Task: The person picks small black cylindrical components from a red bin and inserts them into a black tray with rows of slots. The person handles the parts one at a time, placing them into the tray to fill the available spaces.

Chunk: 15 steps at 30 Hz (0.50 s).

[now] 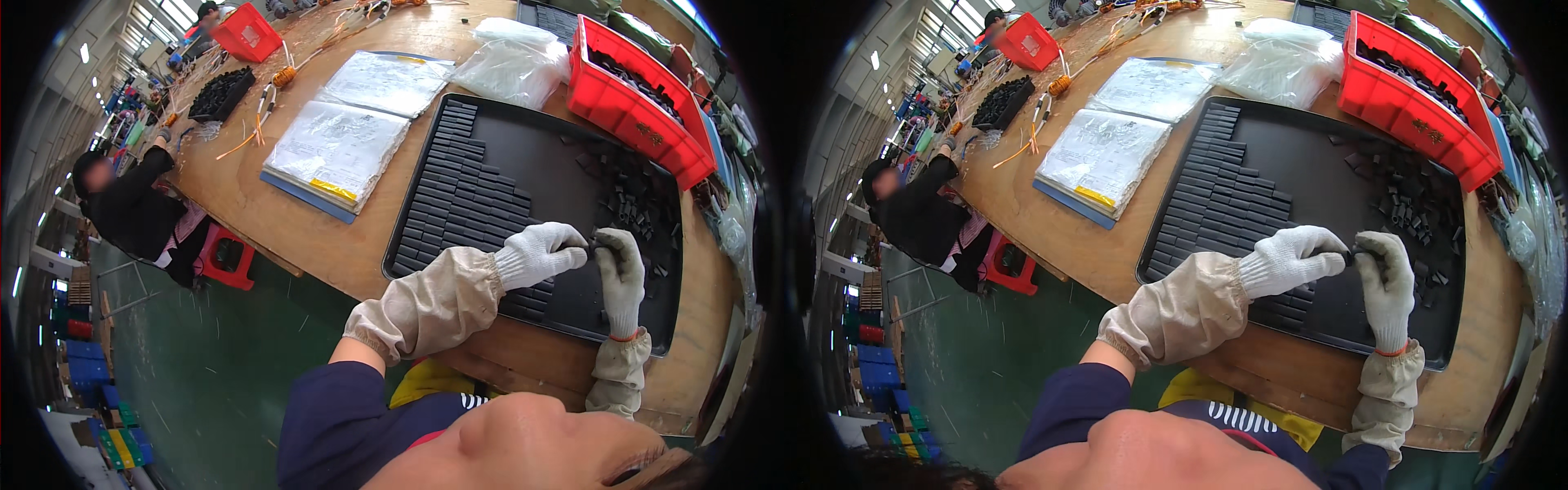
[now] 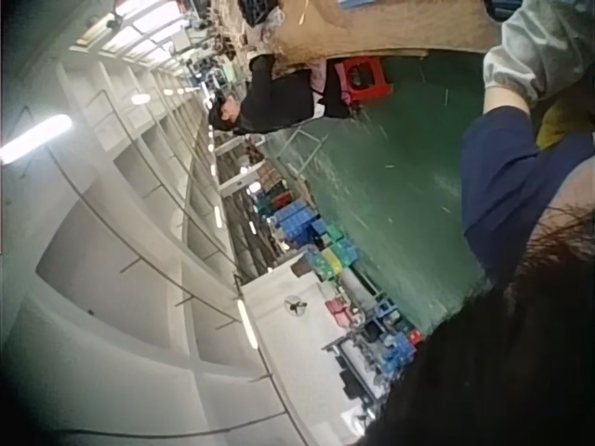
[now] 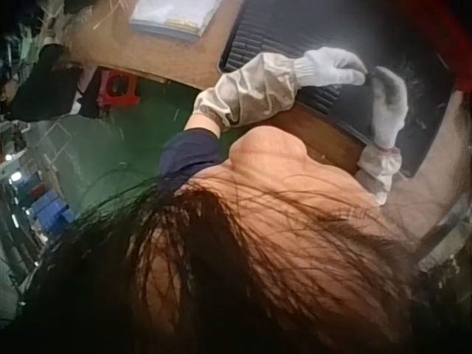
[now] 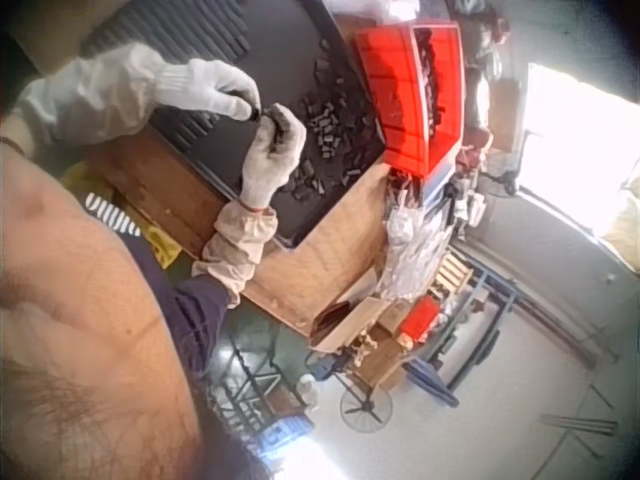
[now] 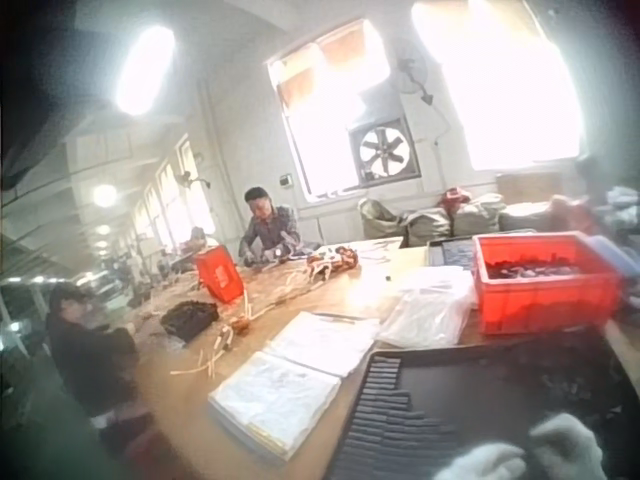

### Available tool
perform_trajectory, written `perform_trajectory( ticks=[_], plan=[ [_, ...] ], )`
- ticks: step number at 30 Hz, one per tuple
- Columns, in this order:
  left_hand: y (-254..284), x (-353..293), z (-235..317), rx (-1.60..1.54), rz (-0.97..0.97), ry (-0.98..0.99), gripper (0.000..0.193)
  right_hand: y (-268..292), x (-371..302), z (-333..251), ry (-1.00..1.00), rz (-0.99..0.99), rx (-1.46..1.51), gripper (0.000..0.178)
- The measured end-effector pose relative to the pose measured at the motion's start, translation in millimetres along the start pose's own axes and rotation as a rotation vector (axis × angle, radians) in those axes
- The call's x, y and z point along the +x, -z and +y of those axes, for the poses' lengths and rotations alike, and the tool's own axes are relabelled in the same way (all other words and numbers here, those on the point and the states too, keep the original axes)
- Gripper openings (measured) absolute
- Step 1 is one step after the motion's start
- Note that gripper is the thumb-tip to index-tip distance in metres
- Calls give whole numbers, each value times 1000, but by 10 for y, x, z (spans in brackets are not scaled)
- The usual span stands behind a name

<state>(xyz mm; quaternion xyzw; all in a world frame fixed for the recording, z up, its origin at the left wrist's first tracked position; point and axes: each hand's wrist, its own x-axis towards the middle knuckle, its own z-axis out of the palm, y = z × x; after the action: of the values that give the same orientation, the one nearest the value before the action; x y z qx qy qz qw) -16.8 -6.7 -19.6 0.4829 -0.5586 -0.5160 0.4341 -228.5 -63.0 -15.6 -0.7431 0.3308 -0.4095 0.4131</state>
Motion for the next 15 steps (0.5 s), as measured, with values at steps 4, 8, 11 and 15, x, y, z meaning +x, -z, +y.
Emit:
perform_trajectory(
  ticks=[4,8,11,15],
  plan=[
    [26,7,53,-34,-26,56,32,-14,-61,40,-46,21,150,26],
    [33,-5,54,-1,-29,21,32,-45,-45,50,-63,-16,131,23],
    [13,18,-18,-56,-33,12,32,-58,-47,24,-64,11,133,21],
    [28,8,-8,-84,-28,65,33,-54,-46,-17,-103,-22,137,18]
  ],
)
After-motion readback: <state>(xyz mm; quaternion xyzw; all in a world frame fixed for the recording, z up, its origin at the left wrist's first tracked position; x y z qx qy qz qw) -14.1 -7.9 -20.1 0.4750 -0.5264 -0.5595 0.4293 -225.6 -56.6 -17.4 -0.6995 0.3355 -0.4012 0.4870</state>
